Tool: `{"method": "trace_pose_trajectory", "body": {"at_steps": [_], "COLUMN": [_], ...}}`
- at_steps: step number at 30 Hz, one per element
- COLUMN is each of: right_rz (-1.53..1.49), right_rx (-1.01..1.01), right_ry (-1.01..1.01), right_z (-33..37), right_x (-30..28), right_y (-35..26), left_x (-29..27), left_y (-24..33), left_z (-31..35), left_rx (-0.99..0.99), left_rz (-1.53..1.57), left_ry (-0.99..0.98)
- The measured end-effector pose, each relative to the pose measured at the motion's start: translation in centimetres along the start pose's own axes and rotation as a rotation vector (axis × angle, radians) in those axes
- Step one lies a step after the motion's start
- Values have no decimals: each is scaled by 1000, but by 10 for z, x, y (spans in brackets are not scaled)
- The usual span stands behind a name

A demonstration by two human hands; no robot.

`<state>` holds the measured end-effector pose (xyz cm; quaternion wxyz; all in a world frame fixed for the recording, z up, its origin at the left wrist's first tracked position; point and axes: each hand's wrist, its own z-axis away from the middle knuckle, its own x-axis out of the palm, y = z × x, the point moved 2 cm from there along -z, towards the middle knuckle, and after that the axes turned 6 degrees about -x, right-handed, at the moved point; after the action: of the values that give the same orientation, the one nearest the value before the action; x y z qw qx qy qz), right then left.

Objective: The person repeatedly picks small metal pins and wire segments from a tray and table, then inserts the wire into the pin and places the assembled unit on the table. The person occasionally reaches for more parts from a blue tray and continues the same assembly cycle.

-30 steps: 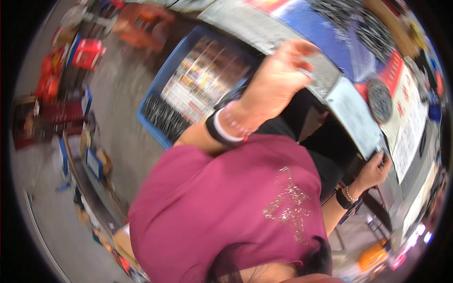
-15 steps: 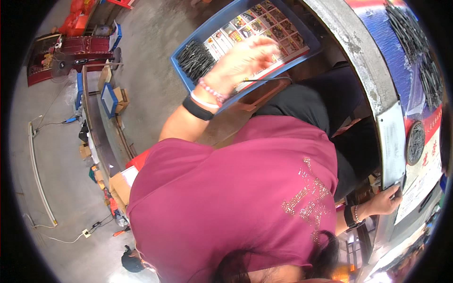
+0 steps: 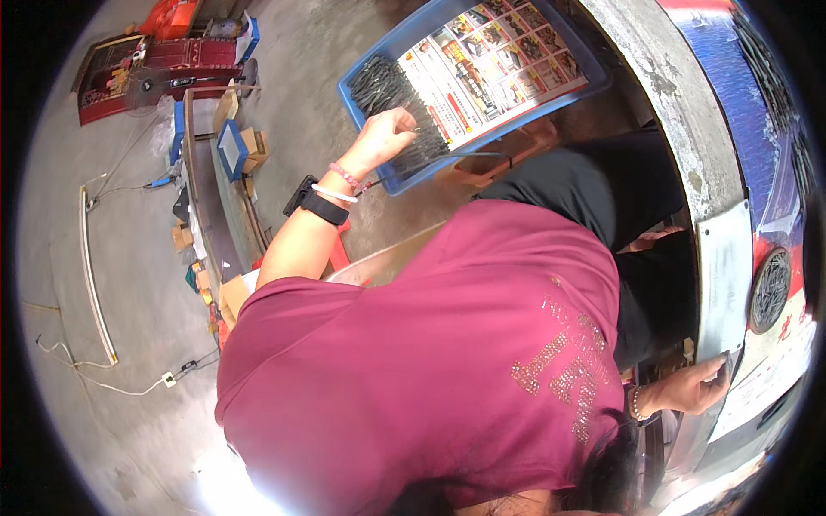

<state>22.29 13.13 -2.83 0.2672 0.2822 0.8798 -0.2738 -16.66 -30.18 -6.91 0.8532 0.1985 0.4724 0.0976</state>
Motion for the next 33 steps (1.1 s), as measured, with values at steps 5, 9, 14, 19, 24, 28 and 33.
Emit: {"method": "trace_pose_trajectory", "body": {"at_steps": [5, 9, 14, 19, 24, 28, 33], "right_rz": [-120, -168, -204, -276, -161, -114, -13], "right_rx": [-6, -3, -23, 25, 65, 78, 3], "right_ry": [-82, -104, -114, -110, -111, -73, -84], "right_z": [8, 13, 15, 14, 7, 2, -1], "right_x": [-4, -5, -5, -6, -6, 1, 10], "right_y": [10, 13, 16, 16, 7, -5, -14], "left_x": [-8, -1, 15, 25, 33, 34, 36], "left_y": [-2, 6, 8, -3, -13, -15, -18], "left_z": [22, 33, 34, 31, 26, 23, 22], "left_rx": [-65, 42, 131, 233, 262, 267, 251], "left_rz": [-192, -378, -468, -431, -513, -471, -439], "left_ry": [37, -1, 26, 72, 154, 186, 172]}}
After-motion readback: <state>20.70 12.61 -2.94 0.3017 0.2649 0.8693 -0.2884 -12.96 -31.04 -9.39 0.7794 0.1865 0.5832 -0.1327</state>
